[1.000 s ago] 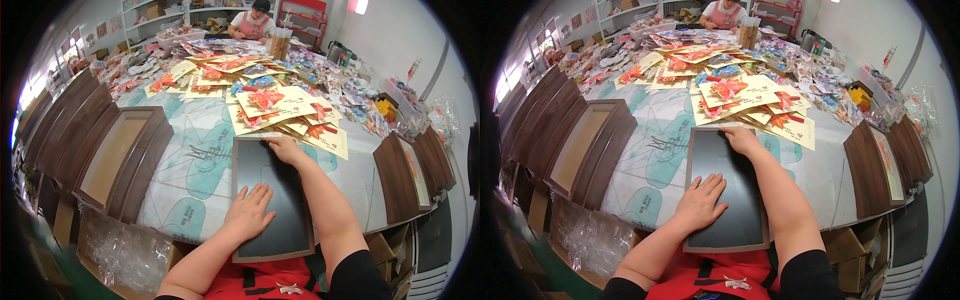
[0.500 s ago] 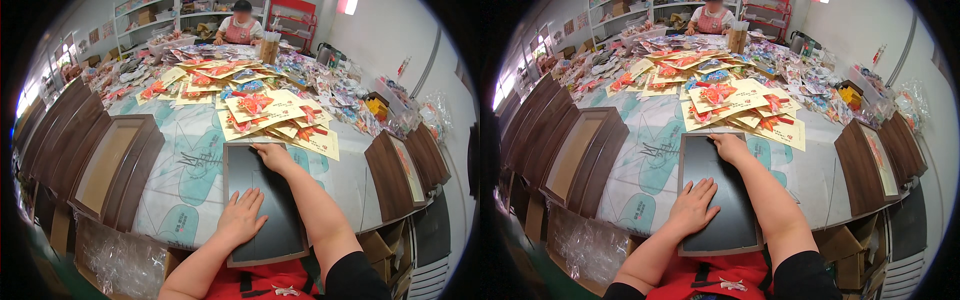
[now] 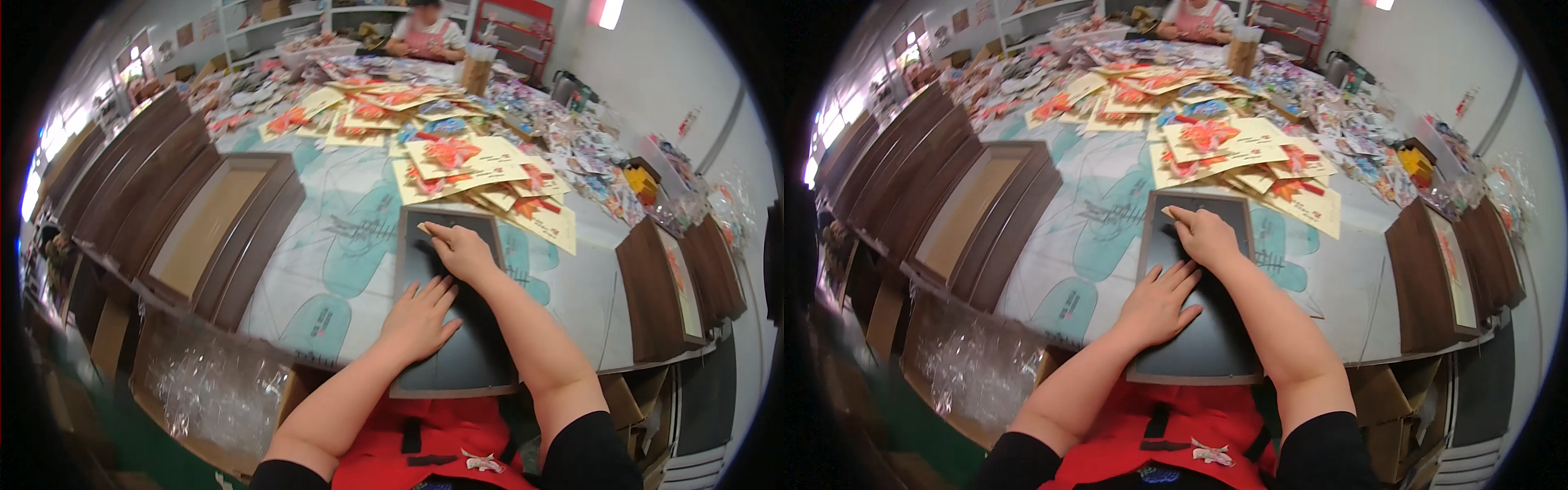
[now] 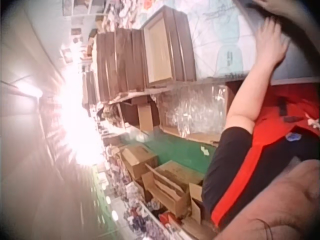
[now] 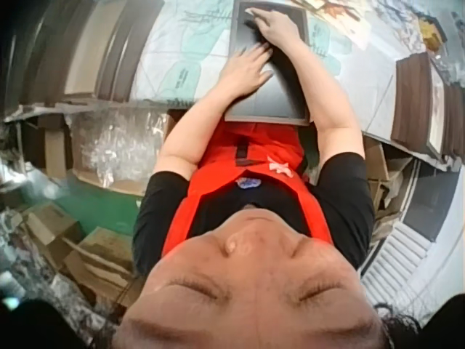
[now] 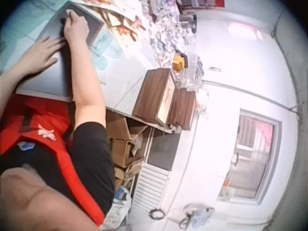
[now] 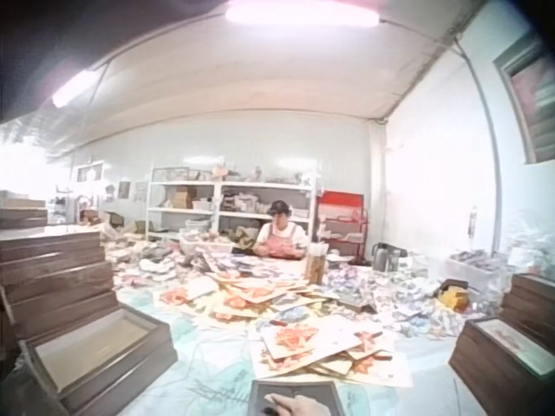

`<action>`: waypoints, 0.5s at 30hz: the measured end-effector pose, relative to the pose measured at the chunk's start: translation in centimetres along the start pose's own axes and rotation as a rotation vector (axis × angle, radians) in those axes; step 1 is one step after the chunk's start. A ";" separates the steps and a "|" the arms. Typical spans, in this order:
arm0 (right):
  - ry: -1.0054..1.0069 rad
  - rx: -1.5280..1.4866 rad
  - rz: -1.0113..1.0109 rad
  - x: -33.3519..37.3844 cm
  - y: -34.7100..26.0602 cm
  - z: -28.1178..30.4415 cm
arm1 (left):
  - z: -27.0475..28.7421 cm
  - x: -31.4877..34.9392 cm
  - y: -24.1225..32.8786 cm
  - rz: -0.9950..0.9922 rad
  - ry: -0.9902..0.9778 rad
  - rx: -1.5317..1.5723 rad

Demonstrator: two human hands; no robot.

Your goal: The person assembles wooden picture frames by inserting a backing board and a decorative paper featuring a red fish design into the frame. They use a small wooden stick to press the backing into place and smooth the contents. The person repeats this process for multiple frames, occasionally peeling off protective plastic film from the frame's surface.

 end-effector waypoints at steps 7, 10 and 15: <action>-0.079 0.111 0.030 0.9 -1.3 -1.3 | 0.3 -0.1 0.1 0.012 -0.039 0.007; -0.079 0.097 -0.006 0.2 -1.0 -1.7 | 0.1 -0.1 0.1 0.009 0.007 0.031; -0.080 0.202 0.036 -0.1 -0.9 -2.3 | 0.2 -0.1 0.1 0.004 0.001 0.028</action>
Point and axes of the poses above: each hand's wrist, its own x-axis away from the middle knuckle, its own z-axis out of the back of the hand, y = z × x, the point moved 1 cm from there along -x, towards the middle knuckle, and after that the axes turned 6 degrees about z, right-handed, at the moved point
